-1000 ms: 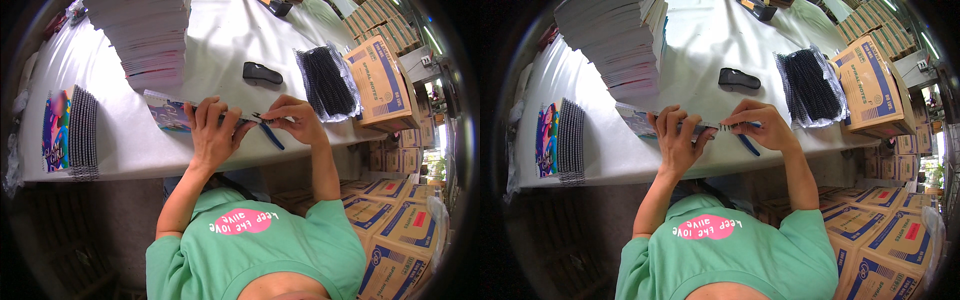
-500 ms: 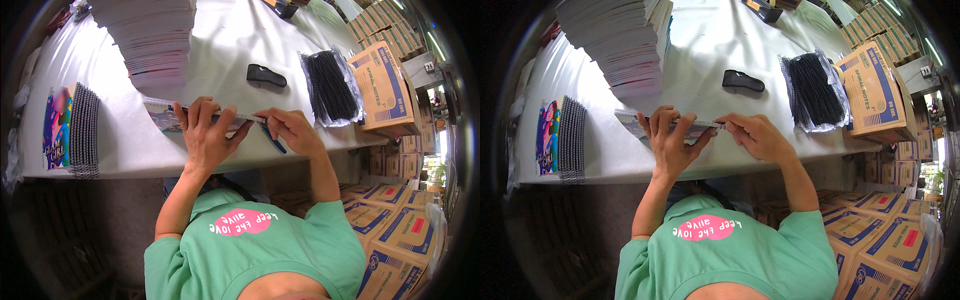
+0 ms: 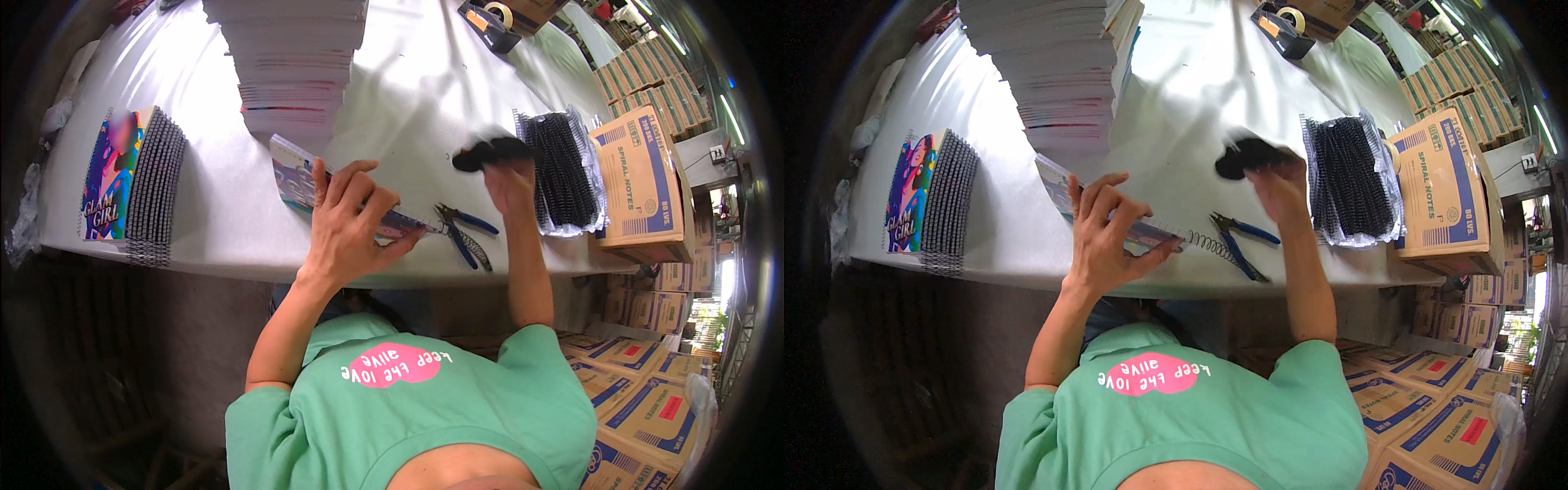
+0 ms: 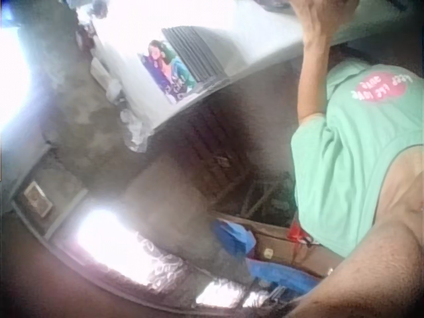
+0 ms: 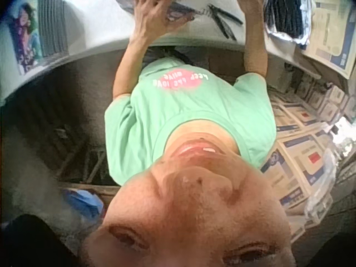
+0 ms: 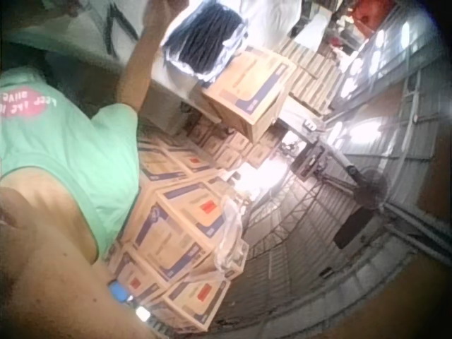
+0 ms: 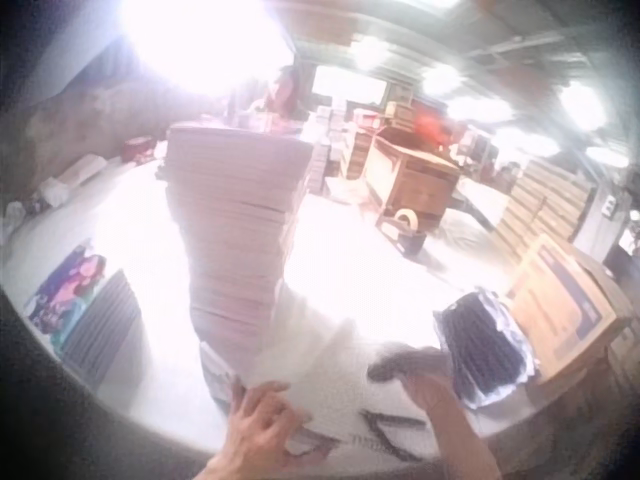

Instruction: The person binds spiral notebooks by threading a plastic coil through holes and trimming the ends using pliers.

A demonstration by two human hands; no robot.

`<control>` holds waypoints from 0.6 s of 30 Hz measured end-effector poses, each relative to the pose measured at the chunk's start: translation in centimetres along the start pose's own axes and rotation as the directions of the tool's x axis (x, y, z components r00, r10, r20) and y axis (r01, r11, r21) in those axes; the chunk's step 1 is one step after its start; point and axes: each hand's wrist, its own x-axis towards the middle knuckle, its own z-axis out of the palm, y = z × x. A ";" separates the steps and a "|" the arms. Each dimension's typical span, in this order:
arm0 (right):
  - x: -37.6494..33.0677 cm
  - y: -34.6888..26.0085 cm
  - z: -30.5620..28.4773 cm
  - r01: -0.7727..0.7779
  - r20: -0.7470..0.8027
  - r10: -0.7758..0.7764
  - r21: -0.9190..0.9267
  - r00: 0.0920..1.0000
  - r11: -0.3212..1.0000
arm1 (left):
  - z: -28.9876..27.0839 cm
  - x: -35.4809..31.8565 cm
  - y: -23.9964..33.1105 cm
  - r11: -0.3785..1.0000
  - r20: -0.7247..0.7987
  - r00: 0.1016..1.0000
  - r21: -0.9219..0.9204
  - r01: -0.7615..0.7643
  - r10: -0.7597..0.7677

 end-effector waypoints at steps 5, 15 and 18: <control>-0.9 -1.0 3.9 -0.087 0.519 0.154 -0.151 0.841 0.985 | -0.1 0.0 0.0 1.000 -0.005 1.000 0.001 -0.008 0.008; 0.5 -3.5 6.2 0.131 0.601 0.163 -0.415 0.783 0.901 | -0.4 -0.1 0.1 1.000 0.007 1.000 -0.014 -0.012 0.012; 0.4 -2.5 6.6 0.114 0.593 0.021 -0.189 0.805 0.975 | -0.4 -0.2 0.2 1.000 0.005 1.000 -0.024 -0.003 0.003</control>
